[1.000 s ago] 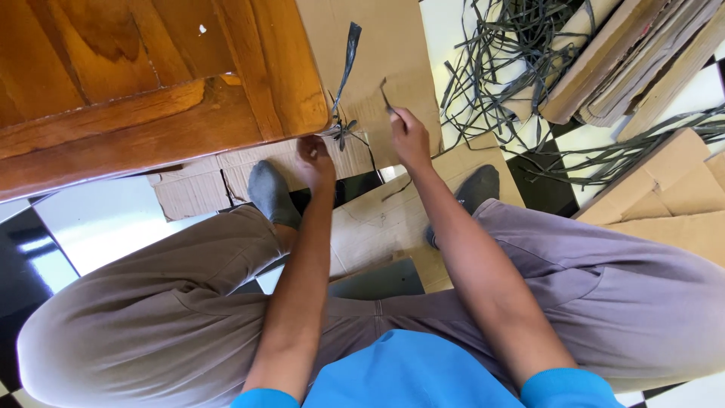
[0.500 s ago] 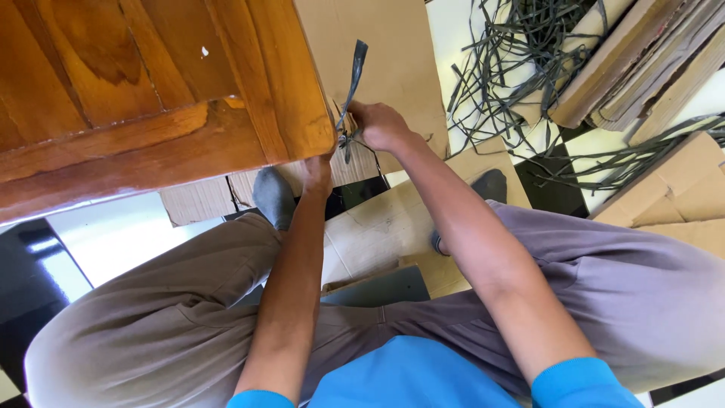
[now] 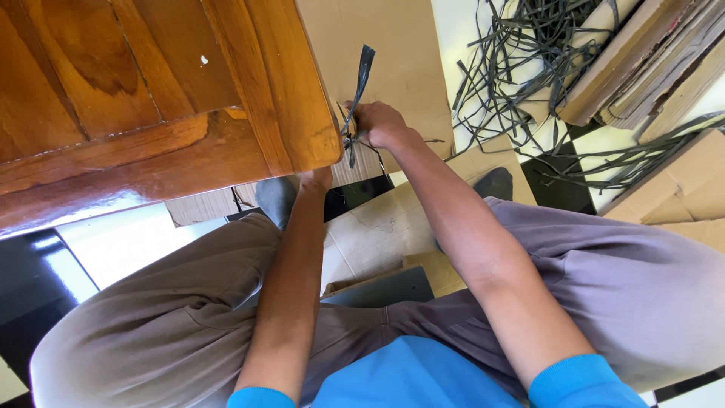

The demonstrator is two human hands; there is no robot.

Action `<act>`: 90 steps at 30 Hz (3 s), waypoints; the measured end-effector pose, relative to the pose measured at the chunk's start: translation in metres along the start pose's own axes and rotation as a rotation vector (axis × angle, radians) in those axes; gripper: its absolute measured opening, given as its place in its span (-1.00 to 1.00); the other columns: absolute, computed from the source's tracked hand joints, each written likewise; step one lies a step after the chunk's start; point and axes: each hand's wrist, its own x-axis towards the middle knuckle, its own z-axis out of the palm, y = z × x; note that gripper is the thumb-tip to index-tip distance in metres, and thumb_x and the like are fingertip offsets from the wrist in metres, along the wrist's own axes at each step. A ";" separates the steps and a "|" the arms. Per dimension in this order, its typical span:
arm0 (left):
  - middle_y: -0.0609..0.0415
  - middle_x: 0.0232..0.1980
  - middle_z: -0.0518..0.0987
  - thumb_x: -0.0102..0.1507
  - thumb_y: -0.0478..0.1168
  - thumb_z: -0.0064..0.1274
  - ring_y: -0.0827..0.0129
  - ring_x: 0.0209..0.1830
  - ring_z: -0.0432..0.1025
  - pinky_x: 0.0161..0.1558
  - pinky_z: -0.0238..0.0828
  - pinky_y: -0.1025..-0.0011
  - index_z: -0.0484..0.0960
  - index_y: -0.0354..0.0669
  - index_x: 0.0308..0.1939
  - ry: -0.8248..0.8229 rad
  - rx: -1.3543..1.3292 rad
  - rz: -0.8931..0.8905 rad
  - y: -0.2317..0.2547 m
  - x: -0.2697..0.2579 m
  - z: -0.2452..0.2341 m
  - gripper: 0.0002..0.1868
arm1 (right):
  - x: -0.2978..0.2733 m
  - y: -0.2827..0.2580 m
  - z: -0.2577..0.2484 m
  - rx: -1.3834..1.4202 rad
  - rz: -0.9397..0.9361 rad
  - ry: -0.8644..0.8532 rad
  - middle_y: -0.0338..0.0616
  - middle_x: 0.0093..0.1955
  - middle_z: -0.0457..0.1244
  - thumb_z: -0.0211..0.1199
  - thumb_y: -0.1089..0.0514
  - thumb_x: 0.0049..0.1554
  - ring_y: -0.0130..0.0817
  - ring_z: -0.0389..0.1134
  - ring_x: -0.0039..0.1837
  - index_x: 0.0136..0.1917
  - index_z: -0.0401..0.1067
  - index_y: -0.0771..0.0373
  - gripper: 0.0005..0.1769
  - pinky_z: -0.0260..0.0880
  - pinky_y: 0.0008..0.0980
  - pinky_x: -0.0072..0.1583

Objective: Packaging a wooden furniture piece by securing its legs to cardboard using plastic ties.

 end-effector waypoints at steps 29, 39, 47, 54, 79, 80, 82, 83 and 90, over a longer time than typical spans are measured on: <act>0.22 -0.11 0.34 0.15 0.12 0.28 0.12 0.07 0.35 0.15 0.27 0.07 0.78 0.21 -0.28 0.103 0.328 0.014 -0.030 -0.038 0.012 -0.80 | -0.096 0.011 0.095 0.577 0.130 0.596 -0.19 -0.20 0.44 0.26 -0.09 0.18 -0.03 0.48 0.03 -0.03 0.50 -0.05 -0.84 0.44 -0.02 0.12; 0.18 -0.45 0.62 0.16 -0.20 0.30 0.53 -0.46 0.43 -0.34 0.16 0.51 0.77 -0.03 -0.26 -0.258 -0.260 -0.338 -0.066 -0.028 0.044 -0.91 | -0.105 0.005 0.092 0.585 0.180 0.575 -0.15 -0.17 0.46 0.31 -0.17 0.14 0.07 0.47 0.07 0.05 0.51 -0.03 -0.71 0.40 0.05 0.21; 0.13 -0.41 0.64 0.16 -0.21 0.34 0.54 -0.50 0.49 -0.53 0.02 0.70 0.67 -0.06 -0.22 -0.346 -0.459 -0.479 -0.026 -0.049 0.030 -0.83 | -0.107 0.009 0.099 0.605 0.135 0.536 -0.15 -0.18 0.45 0.28 0.00 0.14 0.01 0.47 0.05 0.01 0.57 -0.13 -0.85 0.43 0.03 0.12; 0.22 -0.49 0.52 0.17 -0.15 0.35 0.60 -0.51 0.30 -0.48 0.03 0.63 0.69 -0.05 -0.27 -0.352 -0.379 -0.402 -0.039 -0.041 0.041 -0.84 | -0.100 0.029 0.121 0.692 0.082 0.375 -0.18 -0.25 0.44 0.26 0.09 0.10 -0.10 0.49 0.00 -0.06 0.61 -0.13 -0.83 0.43 -0.14 0.13; 0.05 -0.36 0.65 0.11 -0.38 0.29 0.54 -0.44 0.46 -0.43 0.20 0.64 0.72 -0.21 -0.13 -0.351 -0.410 -0.334 -0.022 -0.056 0.028 -0.76 | -0.116 0.021 0.082 0.604 -0.104 0.496 -0.18 -0.25 0.40 0.29 0.09 0.12 -0.22 0.42 -0.13 0.09 0.59 -0.14 -0.74 0.40 -0.24 -0.01; 0.02 -0.33 0.66 0.15 -0.34 0.28 0.51 -0.42 0.47 -0.39 0.28 0.61 0.70 -0.22 -0.09 -0.367 -0.360 -0.323 -0.014 -0.059 0.025 -0.75 | -0.118 0.015 0.076 0.516 -0.163 0.516 -0.10 -0.21 0.39 0.28 0.14 0.12 -0.09 0.44 -0.08 0.11 0.59 -0.12 -0.72 0.43 -0.13 0.01; 0.00 -0.30 0.68 0.18 -0.31 0.27 0.48 -0.40 0.48 -0.34 0.35 0.57 0.68 -0.23 -0.05 -0.381 -0.308 -0.313 -0.016 -0.061 0.026 -0.73 | -0.124 0.002 0.067 0.431 -0.220 0.533 -0.01 -0.17 0.39 0.26 0.18 0.13 0.05 0.46 -0.03 0.12 0.58 -0.10 -0.69 0.46 -0.03 0.03; 0.03 -0.33 0.67 0.19 -0.30 0.24 0.48 -0.41 0.48 -0.36 0.35 0.57 0.70 -0.19 -0.12 -0.379 -0.260 -0.281 -0.027 -0.058 0.030 -0.81 | -0.126 -0.003 0.061 0.390 -0.241 0.519 -0.01 -0.11 0.39 0.20 0.20 0.13 0.09 0.45 0.01 0.16 0.56 -0.12 -0.64 0.46 0.02 0.07; 0.15 -0.39 0.67 0.20 -0.16 0.24 0.53 -0.45 0.56 -0.38 0.44 0.55 0.78 0.04 -0.25 -0.396 -0.014 -0.125 -0.029 -0.052 0.026 -0.92 | -0.125 0.000 0.055 0.184 -0.227 0.512 -0.04 -0.11 0.32 0.13 0.20 0.15 0.16 0.44 -0.02 0.20 0.52 -0.23 -0.58 0.48 0.09 0.04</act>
